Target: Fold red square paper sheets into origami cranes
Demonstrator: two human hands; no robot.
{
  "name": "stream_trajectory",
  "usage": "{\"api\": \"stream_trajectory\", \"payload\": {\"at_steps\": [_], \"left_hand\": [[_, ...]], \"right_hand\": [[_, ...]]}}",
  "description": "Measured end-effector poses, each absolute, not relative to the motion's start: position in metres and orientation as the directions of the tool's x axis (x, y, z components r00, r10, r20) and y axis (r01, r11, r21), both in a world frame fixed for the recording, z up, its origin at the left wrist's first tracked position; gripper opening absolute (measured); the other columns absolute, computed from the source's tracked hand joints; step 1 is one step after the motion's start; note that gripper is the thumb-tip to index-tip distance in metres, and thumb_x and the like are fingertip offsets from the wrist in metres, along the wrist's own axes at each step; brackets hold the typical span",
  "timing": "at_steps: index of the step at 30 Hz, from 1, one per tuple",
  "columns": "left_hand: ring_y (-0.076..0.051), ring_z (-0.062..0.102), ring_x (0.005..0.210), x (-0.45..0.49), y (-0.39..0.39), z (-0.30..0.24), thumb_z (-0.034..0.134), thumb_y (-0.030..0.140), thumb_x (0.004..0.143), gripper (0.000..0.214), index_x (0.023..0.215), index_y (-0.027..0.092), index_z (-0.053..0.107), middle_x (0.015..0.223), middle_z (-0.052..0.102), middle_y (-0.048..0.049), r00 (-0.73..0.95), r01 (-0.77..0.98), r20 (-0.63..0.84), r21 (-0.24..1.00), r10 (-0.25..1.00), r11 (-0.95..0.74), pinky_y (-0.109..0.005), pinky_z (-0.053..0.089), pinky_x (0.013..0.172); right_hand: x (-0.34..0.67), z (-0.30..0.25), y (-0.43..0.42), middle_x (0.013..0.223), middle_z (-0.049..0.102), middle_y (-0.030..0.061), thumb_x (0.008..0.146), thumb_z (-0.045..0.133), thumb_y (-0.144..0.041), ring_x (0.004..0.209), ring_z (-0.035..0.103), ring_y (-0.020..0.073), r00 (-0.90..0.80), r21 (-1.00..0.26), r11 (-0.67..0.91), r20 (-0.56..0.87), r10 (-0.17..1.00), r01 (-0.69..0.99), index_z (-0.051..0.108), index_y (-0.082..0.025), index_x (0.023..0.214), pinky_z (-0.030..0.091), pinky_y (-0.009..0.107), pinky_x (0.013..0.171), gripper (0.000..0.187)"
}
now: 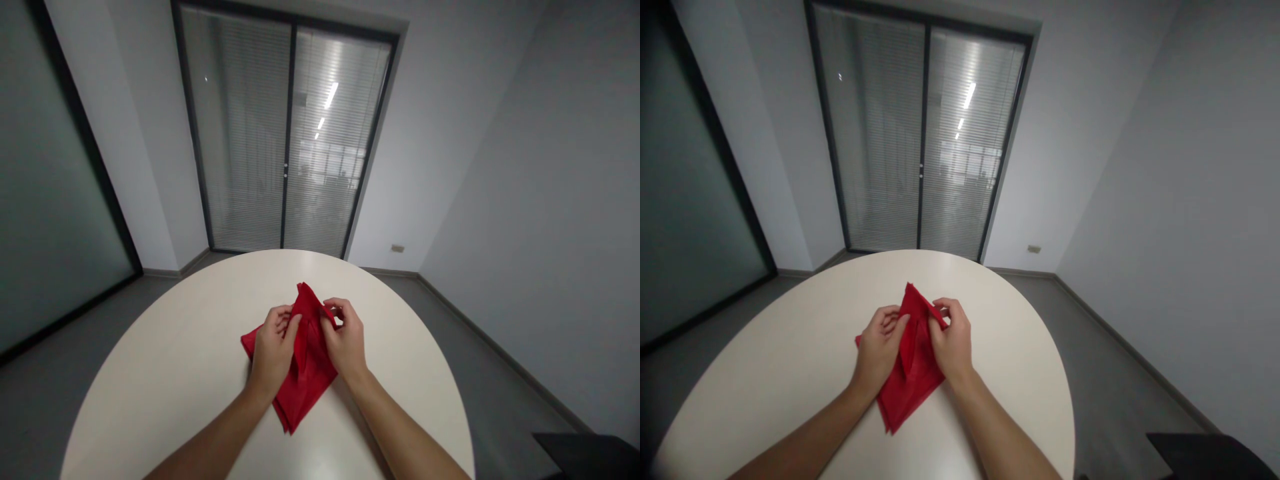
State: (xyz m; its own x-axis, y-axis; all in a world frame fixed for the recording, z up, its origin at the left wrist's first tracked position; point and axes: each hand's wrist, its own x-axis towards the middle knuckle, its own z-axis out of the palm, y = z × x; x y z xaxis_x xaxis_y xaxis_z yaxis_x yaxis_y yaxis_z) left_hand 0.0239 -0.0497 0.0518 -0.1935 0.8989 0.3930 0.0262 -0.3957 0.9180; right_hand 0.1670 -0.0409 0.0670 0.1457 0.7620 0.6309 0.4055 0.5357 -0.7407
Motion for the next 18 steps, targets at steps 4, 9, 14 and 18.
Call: {"api": "stream_trajectory", "payload": {"at_steps": [4, 9, 14, 18], "left_hand": [[-0.018, 0.069, 0.084, 0.0210, -0.0489, 0.0538, 0.062, 0.037, 0.090, 0.017, 0.094, 0.020, 0.061, 0.090, 0.070, -0.0037, -0.225, 0.021, 0.386, 0.920, 0.895, -0.391, -0.028, 0.055, 0.076], [-0.015, 0.066, 0.072, 0.0212, -0.0504, 0.0549, 0.059, 0.035, 0.092, 0.015, 0.089, 0.021, 0.054, 0.078, 0.065, 0.0010, -0.191, 0.020, 0.405, 0.912, 0.894, -0.409, -0.023, 0.052, 0.064], [-0.015, 0.065, 0.072, 0.0234, -0.0511, 0.0499, 0.058, 0.033, 0.092, 0.013, 0.089, 0.022, 0.052, 0.081, 0.064, -0.0001, -0.175, 0.110, 0.450, 0.893, 0.876, -0.437, -0.025, 0.052, 0.065], [-0.019, 0.070, 0.088, 0.0252, -0.0517, 0.0481, 0.062, 0.033, 0.089, 0.019, 0.100, 0.021, 0.051, 0.096, 0.069, -0.0053, -0.147, 0.078, 0.436, 0.900, 0.888, -0.429, -0.032, 0.056, 0.078]], "right_hand": [[0.1650, 0.0685, -0.0409, 0.097, 0.068, 0.0050, 0.087, 0.053, -0.015, 0.082, 0.063, 0.0190, 0.156, -0.765, 0.525, 0.609, 0.777, 0.374, 0.063, -0.021, 0.099, 0.051, 0.031, 0.072, 0.017], [0.1657, 0.0726, -0.0408, 0.094, 0.069, 0.0051, 0.088, 0.052, -0.015, 0.085, 0.062, 0.0203, 0.128, -0.717, 0.553, 0.652, 0.747, 0.423, 0.065, -0.022, 0.095, 0.050, 0.033, 0.077, 0.016], [0.1708, 0.0733, -0.0420, 0.094, 0.069, 0.0041, 0.088, 0.054, -0.014, 0.087, 0.064, 0.0204, 0.063, -0.659, 0.607, 0.699, 0.713, 0.444, 0.063, -0.023, 0.098, 0.050, 0.032, 0.079, 0.016], [0.1732, 0.0750, -0.0446, 0.094, 0.067, 0.0038, 0.083, 0.059, -0.013, 0.086, 0.064, 0.0206, -0.015, -0.585, 0.667, 0.747, 0.665, 0.461, 0.062, -0.024, 0.099, 0.051, 0.032, 0.075, 0.019]]}}
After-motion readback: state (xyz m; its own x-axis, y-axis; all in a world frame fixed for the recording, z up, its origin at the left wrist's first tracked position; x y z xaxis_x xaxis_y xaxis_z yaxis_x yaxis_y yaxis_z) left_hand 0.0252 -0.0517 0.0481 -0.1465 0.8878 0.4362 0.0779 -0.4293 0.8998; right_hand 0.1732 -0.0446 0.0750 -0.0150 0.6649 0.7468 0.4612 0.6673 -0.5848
